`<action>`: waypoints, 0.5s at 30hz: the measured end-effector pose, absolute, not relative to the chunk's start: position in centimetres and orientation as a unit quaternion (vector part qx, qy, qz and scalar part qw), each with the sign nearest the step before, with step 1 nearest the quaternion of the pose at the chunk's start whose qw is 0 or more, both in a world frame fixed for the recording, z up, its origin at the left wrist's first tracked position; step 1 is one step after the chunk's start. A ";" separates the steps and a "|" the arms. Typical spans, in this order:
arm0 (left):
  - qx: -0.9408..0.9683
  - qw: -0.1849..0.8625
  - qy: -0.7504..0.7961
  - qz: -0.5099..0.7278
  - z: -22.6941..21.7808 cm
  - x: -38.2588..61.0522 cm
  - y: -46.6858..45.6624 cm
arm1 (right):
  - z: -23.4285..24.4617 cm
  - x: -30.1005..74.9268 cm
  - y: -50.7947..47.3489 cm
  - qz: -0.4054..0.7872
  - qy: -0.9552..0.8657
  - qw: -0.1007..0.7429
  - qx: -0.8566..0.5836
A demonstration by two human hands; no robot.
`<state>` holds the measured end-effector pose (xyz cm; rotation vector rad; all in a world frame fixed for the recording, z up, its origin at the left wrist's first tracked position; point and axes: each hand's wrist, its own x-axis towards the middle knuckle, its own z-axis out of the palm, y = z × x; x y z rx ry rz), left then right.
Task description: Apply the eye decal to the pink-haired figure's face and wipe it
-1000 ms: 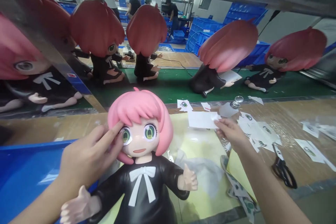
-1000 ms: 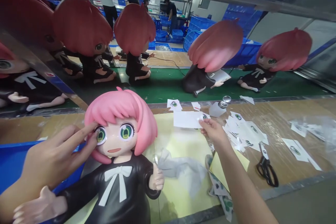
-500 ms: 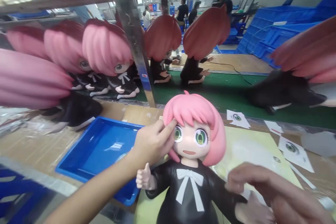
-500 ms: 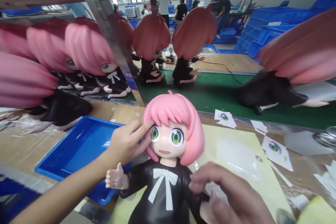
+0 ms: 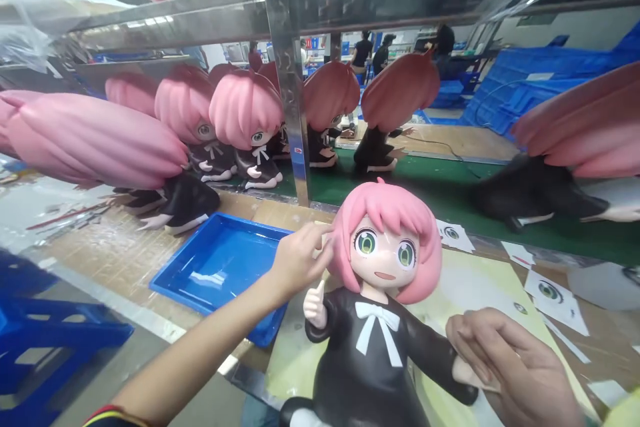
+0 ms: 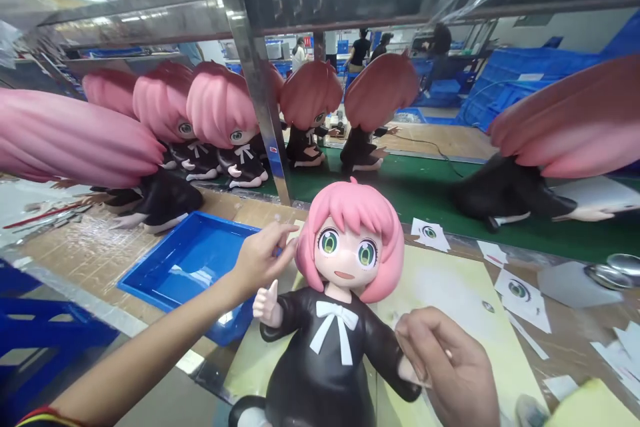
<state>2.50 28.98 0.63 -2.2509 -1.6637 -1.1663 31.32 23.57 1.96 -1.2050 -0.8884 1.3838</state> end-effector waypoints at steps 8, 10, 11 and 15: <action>-0.606 -0.145 -0.621 -0.475 -2.0 6.6 27.9 | -0.3 34.2 24.9 0.618 -0.386 0.571 -0.378; -0.587 -0.184 -0.628 -0.478 -2.4 7.2 27.2 | -0.3 34.8 24.8 0.630 -0.386 0.564 -0.368; -0.582 -0.204 -0.628 -0.474 -2.4 7.4 26.8 | -0.3 35.1 24.6 0.638 -0.384 0.558 -0.367; -0.567 -0.266 -0.632 -0.456 -1.3 8.3 24.7 | 0.2 36.0 23.5 0.661 -0.379 0.526 -0.378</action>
